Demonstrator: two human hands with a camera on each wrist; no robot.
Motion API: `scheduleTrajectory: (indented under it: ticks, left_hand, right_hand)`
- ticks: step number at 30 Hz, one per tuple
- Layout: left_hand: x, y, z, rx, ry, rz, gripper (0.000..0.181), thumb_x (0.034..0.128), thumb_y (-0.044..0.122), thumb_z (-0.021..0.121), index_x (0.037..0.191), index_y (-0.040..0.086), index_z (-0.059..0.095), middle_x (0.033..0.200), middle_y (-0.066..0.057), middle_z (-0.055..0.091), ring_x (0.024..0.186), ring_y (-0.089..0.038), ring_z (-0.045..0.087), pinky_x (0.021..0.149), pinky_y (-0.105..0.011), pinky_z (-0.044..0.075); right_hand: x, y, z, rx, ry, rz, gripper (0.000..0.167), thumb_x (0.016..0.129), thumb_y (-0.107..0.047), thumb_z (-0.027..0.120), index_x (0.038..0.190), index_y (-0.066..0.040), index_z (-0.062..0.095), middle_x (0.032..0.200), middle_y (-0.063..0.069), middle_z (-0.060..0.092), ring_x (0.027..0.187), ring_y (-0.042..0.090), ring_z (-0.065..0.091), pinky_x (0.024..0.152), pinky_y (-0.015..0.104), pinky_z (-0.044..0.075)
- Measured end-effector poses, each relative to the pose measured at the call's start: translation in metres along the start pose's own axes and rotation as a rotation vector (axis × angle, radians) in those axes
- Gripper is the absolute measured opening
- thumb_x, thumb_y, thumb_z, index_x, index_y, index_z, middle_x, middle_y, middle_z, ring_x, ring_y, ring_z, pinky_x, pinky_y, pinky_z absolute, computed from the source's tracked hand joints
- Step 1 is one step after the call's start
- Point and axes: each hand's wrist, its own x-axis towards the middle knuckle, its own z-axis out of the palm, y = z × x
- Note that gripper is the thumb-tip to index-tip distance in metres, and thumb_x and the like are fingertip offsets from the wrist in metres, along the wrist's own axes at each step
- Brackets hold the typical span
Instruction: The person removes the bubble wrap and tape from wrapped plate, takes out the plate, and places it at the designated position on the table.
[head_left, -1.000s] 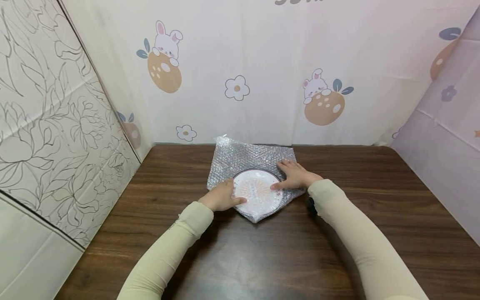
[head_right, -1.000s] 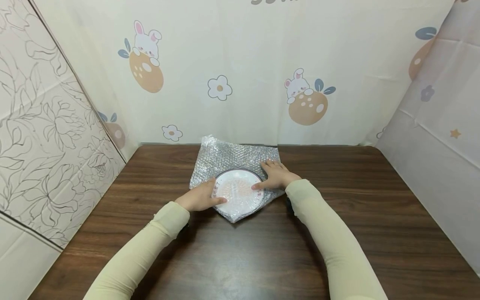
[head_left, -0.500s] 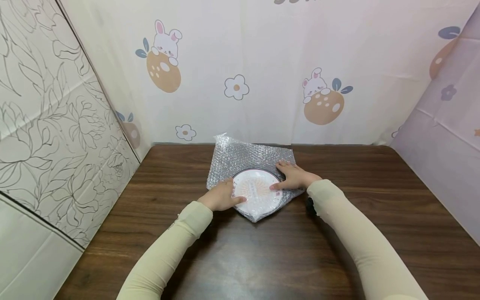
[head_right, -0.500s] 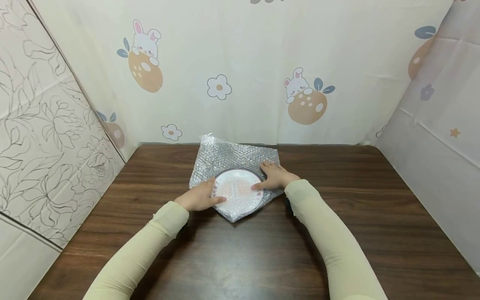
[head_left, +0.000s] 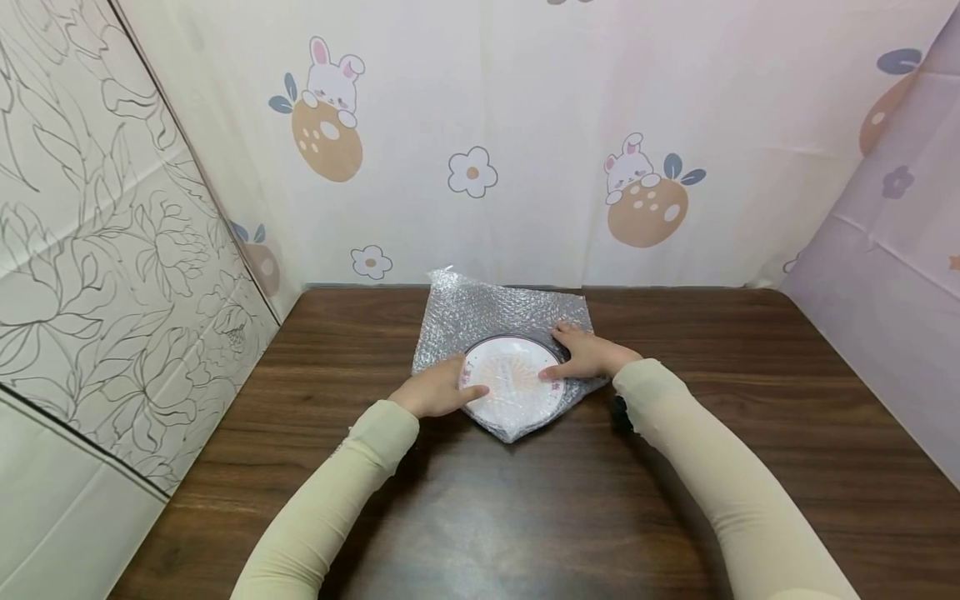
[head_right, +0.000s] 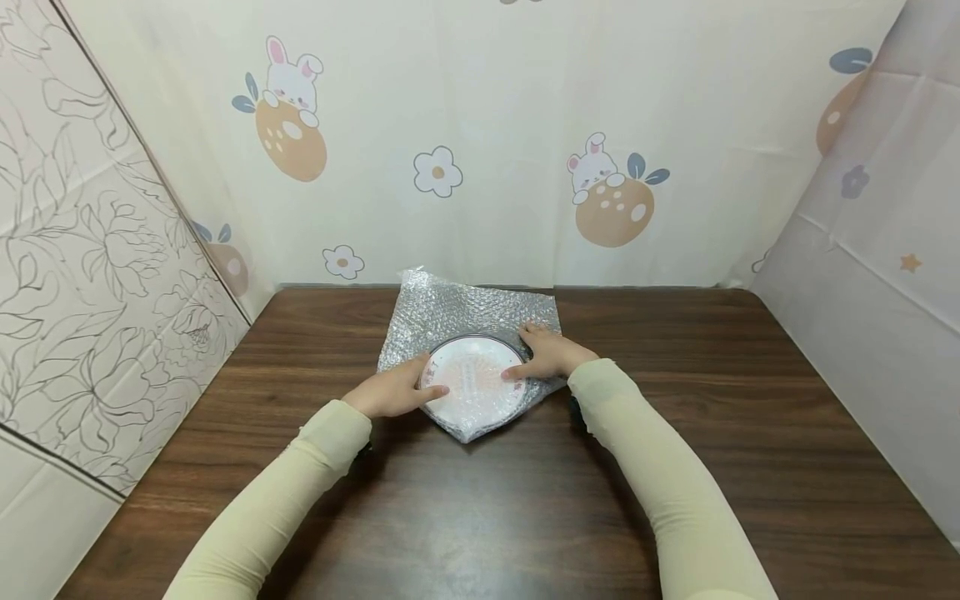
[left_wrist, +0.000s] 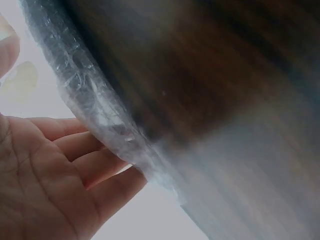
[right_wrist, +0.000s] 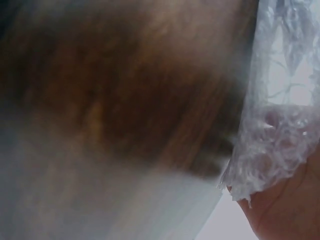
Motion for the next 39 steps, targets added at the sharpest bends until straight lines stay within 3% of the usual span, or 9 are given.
scheduleTrajectory:
  ticks: [3,10,19,27,39]
  left_hand:
    - [-0.001,-0.003,-0.003,-0.017,0.015,0.017,0.075,0.0970,0.050,0.054,0.149,-0.001,0.037,0.151,-0.017,0.044,0.141,-0.031,0.041,0.117,-0.044,0.034]
    - [-0.001,-0.011,-0.010,0.001,0.048,0.002,0.068,0.0987,0.040,0.055,0.148,-0.003,0.037,0.154,-0.018,0.040,0.145,-0.033,0.035,0.120,-0.045,0.029]
    - [0.002,-0.021,-0.012,-0.023,-0.060,-0.038,0.076,0.0985,0.040,0.056,0.153,-0.003,0.026,0.159,-0.020,0.029,0.148,-0.033,0.027,0.122,-0.045,0.025]
    - [0.004,-0.020,-0.011,-0.007,-0.071,-0.037,0.074,0.0982,0.039,0.057,0.150,-0.006,0.030,0.156,-0.023,0.033,0.146,-0.036,0.031,0.120,-0.045,0.027]
    - [0.005,-0.019,-0.011,0.042,-0.102,-0.065,0.075,0.0981,0.044,0.055,0.151,-0.004,0.031,0.159,-0.023,0.025,0.150,-0.034,0.023,0.122,-0.045,0.024]
  right_hand:
    - [0.000,-0.001,0.000,0.005,-0.001,0.002,0.110,0.083,-0.069,0.061,0.156,-0.001,0.014,0.164,0.022,0.004,0.151,0.042,0.003,0.120,0.060,0.013]
    - [-0.002,-0.002,0.000,0.013,0.005,0.003,0.109,0.084,-0.068,0.061,0.156,-0.001,0.015,0.163,0.023,0.004,0.151,0.043,0.003,0.120,0.061,0.014]
    - [-0.005,-0.006,-0.002,0.008,0.022,-0.002,0.107,0.085,-0.065,0.062,0.156,0.000,0.016,0.163,0.024,0.006,0.150,0.044,0.005,0.119,0.062,0.015]
    - [-0.006,-0.005,0.000,-0.002,0.062,-0.023,0.105,0.084,-0.065,0.063,0.156,-0.002,0.019,0.164,0.022,0.010,0.151,0.042,0.009,0.119,0.061,0.017]
    - [-0.016,-0.017,-0.005,0.024,0.136,-0.113,0.090,0.089,-0.048,0.067,0.154,0.000,0.027,0.162,0.022,0.020,0.150,0.041,0.017,0.119,0.058,0.020]
